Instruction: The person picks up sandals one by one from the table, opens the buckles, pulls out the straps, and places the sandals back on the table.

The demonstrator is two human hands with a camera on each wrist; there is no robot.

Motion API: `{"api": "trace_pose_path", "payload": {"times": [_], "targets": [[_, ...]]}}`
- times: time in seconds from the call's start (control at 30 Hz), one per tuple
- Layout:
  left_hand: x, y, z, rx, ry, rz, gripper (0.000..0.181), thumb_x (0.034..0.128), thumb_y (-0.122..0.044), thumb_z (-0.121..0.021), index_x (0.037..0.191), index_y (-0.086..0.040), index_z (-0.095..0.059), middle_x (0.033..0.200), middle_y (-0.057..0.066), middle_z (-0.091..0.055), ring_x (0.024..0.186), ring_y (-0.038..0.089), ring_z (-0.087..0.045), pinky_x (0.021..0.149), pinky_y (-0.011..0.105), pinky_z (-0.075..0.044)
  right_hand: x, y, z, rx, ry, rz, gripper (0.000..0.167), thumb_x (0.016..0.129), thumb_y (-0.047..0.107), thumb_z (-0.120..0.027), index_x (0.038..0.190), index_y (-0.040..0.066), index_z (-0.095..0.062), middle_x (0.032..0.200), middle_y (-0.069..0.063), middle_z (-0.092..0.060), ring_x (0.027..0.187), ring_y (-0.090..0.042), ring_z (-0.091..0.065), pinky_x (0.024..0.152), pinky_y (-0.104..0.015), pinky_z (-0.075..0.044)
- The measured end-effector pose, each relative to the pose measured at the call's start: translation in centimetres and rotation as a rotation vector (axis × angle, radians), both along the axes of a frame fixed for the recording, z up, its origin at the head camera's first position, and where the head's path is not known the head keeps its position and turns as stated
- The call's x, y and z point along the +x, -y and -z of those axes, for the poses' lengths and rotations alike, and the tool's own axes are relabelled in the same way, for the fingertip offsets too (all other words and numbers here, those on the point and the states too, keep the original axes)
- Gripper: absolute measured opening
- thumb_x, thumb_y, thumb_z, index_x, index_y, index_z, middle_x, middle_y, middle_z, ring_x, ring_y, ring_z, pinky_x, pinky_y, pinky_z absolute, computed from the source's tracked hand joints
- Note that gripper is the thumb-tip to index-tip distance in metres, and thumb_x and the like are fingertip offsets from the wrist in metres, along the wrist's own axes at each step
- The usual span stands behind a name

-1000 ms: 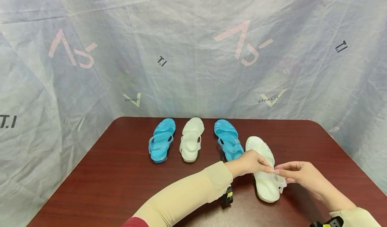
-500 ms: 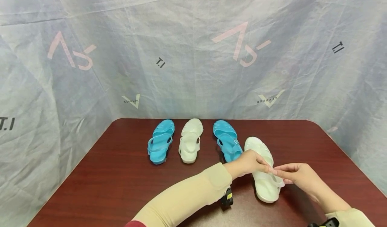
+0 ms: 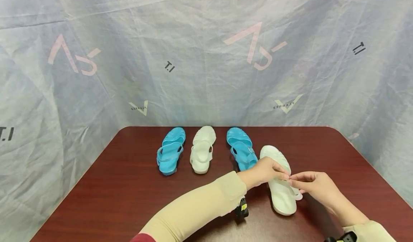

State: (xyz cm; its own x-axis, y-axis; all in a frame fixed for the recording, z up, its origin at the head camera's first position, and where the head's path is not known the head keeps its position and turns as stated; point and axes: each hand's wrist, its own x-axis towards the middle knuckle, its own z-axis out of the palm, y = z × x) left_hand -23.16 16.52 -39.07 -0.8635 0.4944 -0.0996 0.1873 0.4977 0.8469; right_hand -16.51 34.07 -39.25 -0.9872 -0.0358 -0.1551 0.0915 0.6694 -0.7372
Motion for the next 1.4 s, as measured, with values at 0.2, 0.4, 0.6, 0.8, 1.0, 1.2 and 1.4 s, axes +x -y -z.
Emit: {"api": "trace_pose_path", "payload": {"times": [0.2,0.4,0.6,0.8,1.0,1.2,1.4], "targets": [[0.0,-0.2,-0.1,0.003,0.01,-0.008,0.008,0.0831,-0.014,-0.077,0.089,-0.01,-0.08,0.085,-0.005,-0.075,0.075,-0.005,-0.058,0.063,0.01,-0.048,0.1,0.4,-0.1,0.028,-0.026,0.047,0.043,0.089,0.038,-0.07,0.115,0.003,-0.07,0.1,0.003,-0.073,0.082,0.01,-0.055,0.07,-0.024,-0.05],[0.0,-0.3,0.0,0.009,0.0,-0.007,0.007,0.0834,-0.013,-0.076,0.088,-0.011,-0.08,0.085,-0.006,-0.075,0.077,-0.006,-0.059,0.064,0.009,-0.047,0.2,0.1,-0.1,-0.027,0.013,0.063,0.042,0.09,0.036,-0.068,0.115,0.002,-0.07,0.097,0.007,-0.071,0.081,0.004,-0.057,0.072,-0.025,-0.049],[-0.1,0.1,-0.2,-0.018,-0.051,0.004,0.007,0.083,-0.019,-0.077,0.088,-0.015,-0.081,0.083,-0.008,-0.075,0.079,-0.007,-0.059,0.064,0.008,-0.046,0.0,-0.1,-0.1,-0.049,0.061,0.077,0.041,0.091,0.04,-0.067,0.115,0.006,-0.071,0.101,0.015,-0.067,0.085,-0.003,-0.06,0.075,-0.028,-0.048],[-0.2,0.2,-0.3,-0.035,-0.09,0.014,0.008,0.0831,-0.021,-0.077,0.089,-0.016,-0.081,0.084,-0.009,-0.075,0.079,-0.007,-0.059,0.064,0.007,-0.046,0.0,-0.1,0.0,-0.075,0.08,0.081,0.042,0.092,0.039,-0.066,0.117,0.006,-0.071,0.104,0.016,-0.068,0.086,0.0,-0.06,0.078,-0.03,-0.048],[-0.5,0.5,-0.2,-0.064,-0.131,-0.002,0.008,0.0831,-0.024,-0.077,0.088,-0.02,-0.081,0.086,-0.012,-0.074,0.084,-0.007,-0.06,0.066,0.007,-0.045,0.2,-0.2,0.2,-0.104,0.081,0.089,0.041,0.092,0.038,-0.065,0.117,0.006,-0.071,0.101,0.018,-0.068,0.086,0.003,-0.061,0.078,-0.027,-0.049],[-0.9,0.8,0.2,-0.032,-0.077,-0.024,0.007,0.0826,-0.023,-0.077,0.087,-0.019,-0.081,0.089,-0.012,-0.074,0.087,-0.006,-0.06,0.071,0.01,-0.048,0.5,-0.3,0.6,-0.16,0.066,0.096,0.036,0.093,0.035,-0.065,0.114,0.007,-0.072,0.096,0.023,-0.069,0.087,0.011,-0.057,0.075,-0.02,-0.049],[-1.0,1.1,-0.4,-0.067,-0.094,-0.011,0.008,0.0828,-0.022,-0.077,0.089,-0.019,-0.081,0.09,-0.012,-0.074,0.087,-0.005,-0.061,0.07,0.01,-0.048,0.5,-0.3,0.5,-0.192,0.075,0.101,0.035,0.094,0.035,-0.064,0.115,0.008,-0.072,0.097,0.021,-0.07,0.087,0.014,-0.055,0.075,-0.02,-0.05]]}}
